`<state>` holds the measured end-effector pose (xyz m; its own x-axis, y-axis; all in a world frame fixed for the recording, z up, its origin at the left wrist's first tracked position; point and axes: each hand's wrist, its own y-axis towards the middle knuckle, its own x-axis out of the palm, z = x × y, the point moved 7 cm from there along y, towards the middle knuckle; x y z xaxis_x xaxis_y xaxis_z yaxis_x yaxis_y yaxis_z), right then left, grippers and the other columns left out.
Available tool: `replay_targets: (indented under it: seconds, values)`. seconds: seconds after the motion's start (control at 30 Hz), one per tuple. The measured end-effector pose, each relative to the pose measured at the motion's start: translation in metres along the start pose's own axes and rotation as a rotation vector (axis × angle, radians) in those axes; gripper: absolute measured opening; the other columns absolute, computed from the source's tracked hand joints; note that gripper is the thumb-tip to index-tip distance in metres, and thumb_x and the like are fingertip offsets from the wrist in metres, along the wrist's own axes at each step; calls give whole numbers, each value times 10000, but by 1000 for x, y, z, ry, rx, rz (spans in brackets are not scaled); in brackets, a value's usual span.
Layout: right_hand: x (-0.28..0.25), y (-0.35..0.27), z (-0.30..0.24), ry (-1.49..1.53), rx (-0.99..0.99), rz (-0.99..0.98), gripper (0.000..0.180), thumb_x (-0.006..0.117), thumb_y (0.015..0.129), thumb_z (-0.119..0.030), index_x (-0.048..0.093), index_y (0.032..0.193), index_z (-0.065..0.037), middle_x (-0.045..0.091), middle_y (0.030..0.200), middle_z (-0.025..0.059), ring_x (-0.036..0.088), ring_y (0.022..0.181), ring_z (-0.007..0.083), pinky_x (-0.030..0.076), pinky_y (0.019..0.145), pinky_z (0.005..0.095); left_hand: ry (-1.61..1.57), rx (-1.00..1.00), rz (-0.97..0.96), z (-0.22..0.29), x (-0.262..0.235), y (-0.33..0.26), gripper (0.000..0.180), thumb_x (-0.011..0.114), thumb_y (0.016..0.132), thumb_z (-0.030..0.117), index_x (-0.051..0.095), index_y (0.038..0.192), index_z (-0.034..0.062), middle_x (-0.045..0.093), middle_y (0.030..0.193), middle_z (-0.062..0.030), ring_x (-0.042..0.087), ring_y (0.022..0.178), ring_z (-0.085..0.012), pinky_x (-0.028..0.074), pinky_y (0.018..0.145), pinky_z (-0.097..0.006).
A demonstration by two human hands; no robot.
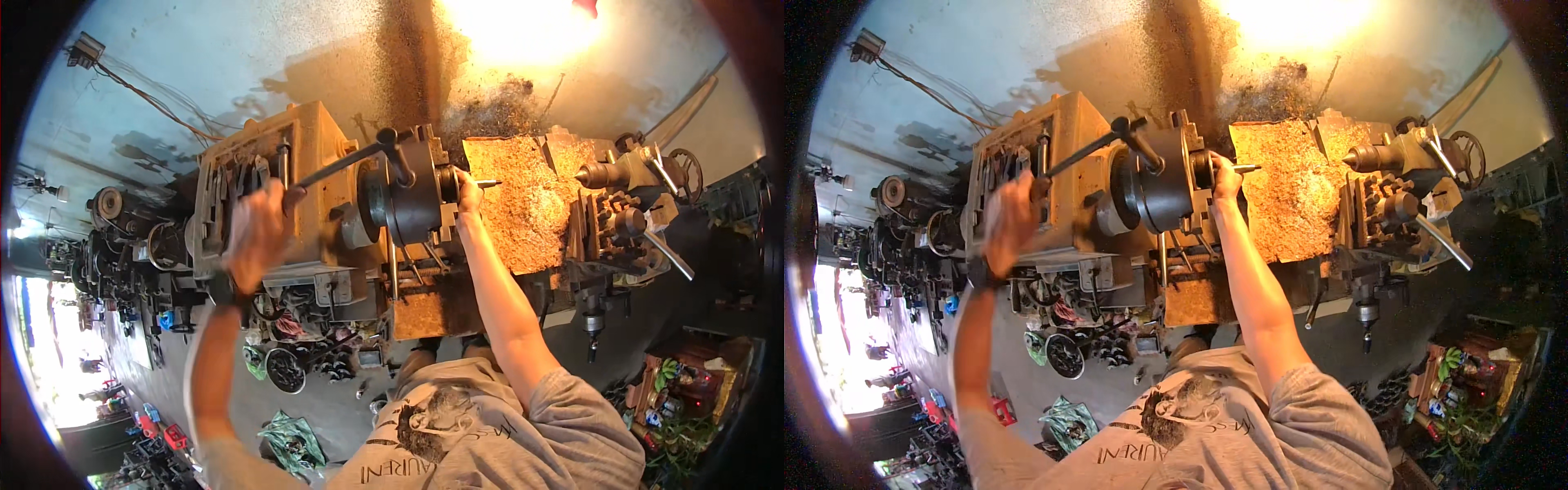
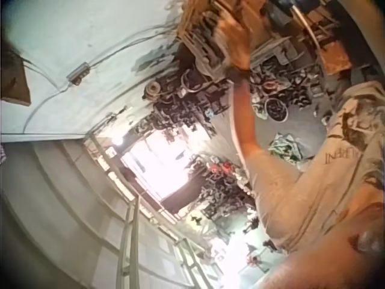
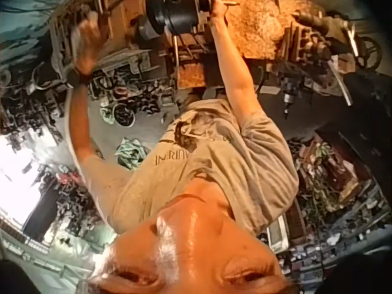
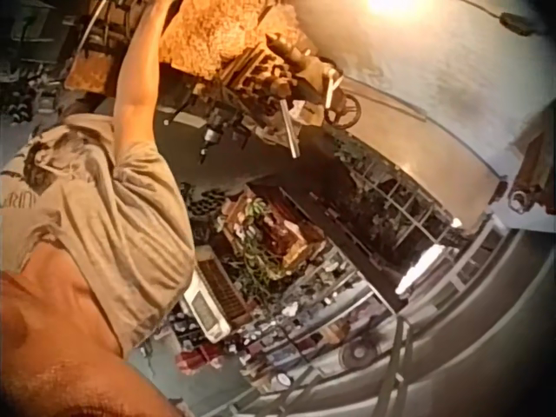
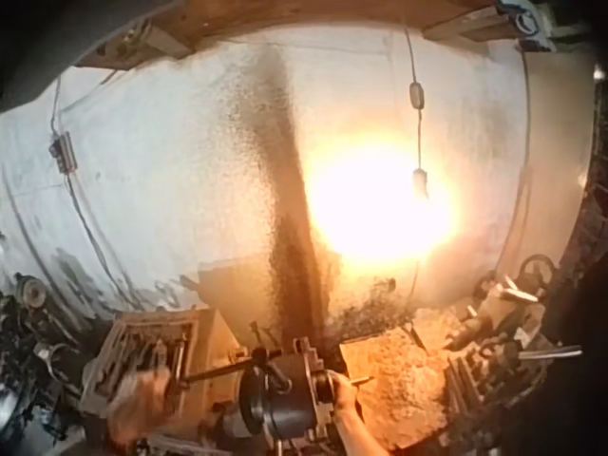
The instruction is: The person polishes a rotating metal rod on a lathe with abrasive paper, measures the rod with a micrometer, and cuts threads onto it with a die wrench. The person then loosens the lathe chuck to remove the crankshaft and retrieves an item from a metal locker.
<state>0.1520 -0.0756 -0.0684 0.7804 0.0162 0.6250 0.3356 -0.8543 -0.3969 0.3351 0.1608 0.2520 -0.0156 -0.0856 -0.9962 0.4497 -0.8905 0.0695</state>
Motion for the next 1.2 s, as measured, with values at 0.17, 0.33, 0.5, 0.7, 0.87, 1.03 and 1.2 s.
replay_targets:
  seconds: [0.17,0.33,0.5,0.7,0.87,1.03,1.2]
  values:
    - [-1,-7,3,56,130,31,180,603,823,-184,679,887,-34,673,774,43,637,613,149,531,573,277,-330,53,158,50,-16,-35,173,564,888,165,541,838,1,615,781,-204,601,694,-393,463,598,-435]
    - [-13,1,14,-25,88,63,255,548,847,-224,706,948,-51,667,918,42,616,785,129,497,692,260,-273,179,331,63,-33,-32,145,620,805,34,619,946,2,617,849,-159,604,769,-356,476,647,-390]
    - [-28,-19,-38,104,60,60,172,551,811,-188,657,826,-53,644,756,79,615,580,174,526,517,297,-211,272,341,109,-34,12,175,631,780,1,622,955,2,631,906,-154,610,815,-339,487,704,-373]
    - [-82,-14,-76,259,-21,88,177,512,820,-162,618,754,-37,629,708,72,600,576,167,515,529,301,-213,299,322,132,-25,14,257,648,762,1,626,1017,31,634,946,-144,596,918,-321,471,804,-374]
    - [-101,-76,-95,306,16,43,220,450,835,-181,608,770,-42,622,726,67,596,617,170,513,580,301,-528,173,511,158,-31,-73,220,614,757,-85,615,954,13,633,853,-86,619,757,-219,503,693,-316]
    - [-104,-150,-87,384,81,-30,246,408,821,-167,603,855,-20,615,733,91,596,592,190,502,517,293,-1137,-207,-340,197,161,-192,148,625,849,42,659,989,7,688,893,-79,637,733,-138,504,642,-260]
    - [-95,-225,-76,295,222,-171,348,394,852,-158,546,1099,35,638,966,157,609,921,257,498,811,347,-1706,-459,-292,253,245,-207,313,518,942,314,626,1056,43,672,862,-61,623,807,-103,506,710,-267]
